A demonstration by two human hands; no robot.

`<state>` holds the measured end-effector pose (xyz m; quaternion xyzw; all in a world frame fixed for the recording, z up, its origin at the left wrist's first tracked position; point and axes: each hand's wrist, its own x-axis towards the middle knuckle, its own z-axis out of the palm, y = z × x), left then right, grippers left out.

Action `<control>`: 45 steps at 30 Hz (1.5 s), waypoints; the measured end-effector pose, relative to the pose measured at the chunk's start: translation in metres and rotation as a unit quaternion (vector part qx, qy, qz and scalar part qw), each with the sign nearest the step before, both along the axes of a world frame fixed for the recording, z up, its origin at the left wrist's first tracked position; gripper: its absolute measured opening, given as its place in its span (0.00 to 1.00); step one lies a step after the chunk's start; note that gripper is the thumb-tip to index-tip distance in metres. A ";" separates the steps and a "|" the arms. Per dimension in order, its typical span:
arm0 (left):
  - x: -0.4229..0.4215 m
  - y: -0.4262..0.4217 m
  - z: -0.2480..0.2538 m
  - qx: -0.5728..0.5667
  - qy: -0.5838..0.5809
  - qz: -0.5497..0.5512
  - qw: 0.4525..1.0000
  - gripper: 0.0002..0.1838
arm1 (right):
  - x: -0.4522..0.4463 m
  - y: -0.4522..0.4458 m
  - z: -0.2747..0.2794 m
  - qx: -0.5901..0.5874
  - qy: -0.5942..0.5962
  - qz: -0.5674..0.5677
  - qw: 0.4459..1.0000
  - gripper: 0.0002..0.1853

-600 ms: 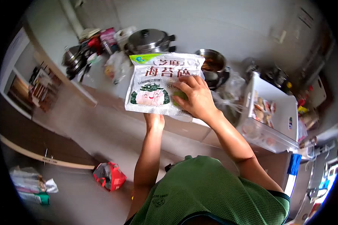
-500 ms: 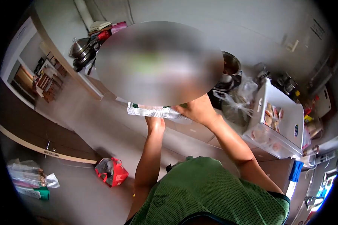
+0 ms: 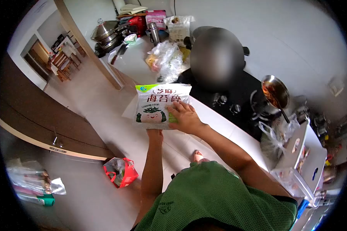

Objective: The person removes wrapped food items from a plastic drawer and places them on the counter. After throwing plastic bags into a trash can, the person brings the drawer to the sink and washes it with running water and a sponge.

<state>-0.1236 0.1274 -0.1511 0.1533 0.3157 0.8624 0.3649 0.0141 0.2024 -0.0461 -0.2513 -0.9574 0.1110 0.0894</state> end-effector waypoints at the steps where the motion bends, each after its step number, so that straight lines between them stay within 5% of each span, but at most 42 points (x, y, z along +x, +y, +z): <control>1: -0.015 0.006 0.012 -0.014 0.024 0.021 0.999 0.28 | -0.019 0.010 -0.003 -0.005 0.007 0.005 1.000 0.40; 5: -0.082 0.042 0.010 -0.026 0.012 0.058 0.998 0.29 | -0.081 0.060 -0.010 0.006 0.019 0.069 0.997 0.45; 6: -0.101 0.048 0.008 -0.029 -0.080 0.064 0.994 0.28 | -0.096 0.069 -0.012 0.025 0.053 0.099 0.993 0.47; 8: -0.141 0.053 0.003 -0.007 0.006 0.070 0.998 0.27 | -0.133 0.078 -0.018 0.039 0.092 0.128 0.987 0.49; 9: -0.155 0.057 0.000 0.020 0.085 0.069 0.994 0.27 | -0.147 0.082 -0.014 0.014 0.024 0.129 0.991 0.49; 11: -0.201 0.068 -0.010 0.000 0.033 0.051 0.998 0.26 | -0.184 0.091 -0.012 -0.012 -0.041 0.125 0.991 0.49; 13: -0.251 0.093 -0.024 -0.038 -0.066 0.017 0.997 0.24 | -0.221 0.106 -0.017 -0.040 -0.047 0.101 0.993 0.49; 20: -0.416 0.182 -0.073 -0.146 0.028 -0.069 0.987 0.21 | -0.370 0.162 -0.049 -0.039 -0.012 -0.011 0.999 0.46; 29: -0.527 0.278 -0.081 -0.259 0.026 -0.145 0.954 0.19 | -0.470 0.216 -0.054 -0.108 -0.008 -0.158 0.981 0.43; 35: -0.528 0.319 0.012 -0.077 -0.123 -0.149 0.978 0.24 | -0.507 0.252 -0.057 -0.121 0.019 -0.226 0.966 0.40; 38: -0.511 0.341 0.003 -0.170 -0.078 -0.143 0.972 0.32 | -0.490 0.267 -0.050 -0.170 -0.014 -0.235 0.957 0.36; 41: -0.501 0.338 0.008 -0.371 0.191 -0.057 0.907 0.42 | -0.470 0.257 -0.045 -0.185 -0.019 -0.204 0.961 0.36; 42: -0.537 0.353 -0.068 -0.370 0.280 -0.024 0.886 0.42 | -0.460 0.251 -0.040 -0.193 -0.008 -0.201 0.960 0.36; 43: -0.527 0.349 -0.056 -0.364 0.287 -0.033 0.886 0.42 | -0.450 0.244 -0.031 -0.190 -0.017 -0.208 0.959 0.35; 45: -0.483 0.345 -0.009 -0.460 0.450 0.106 0.758 0.39 | -0.415 0.244 -0.036 -0.189 0.016 -0.195 0.962 0.33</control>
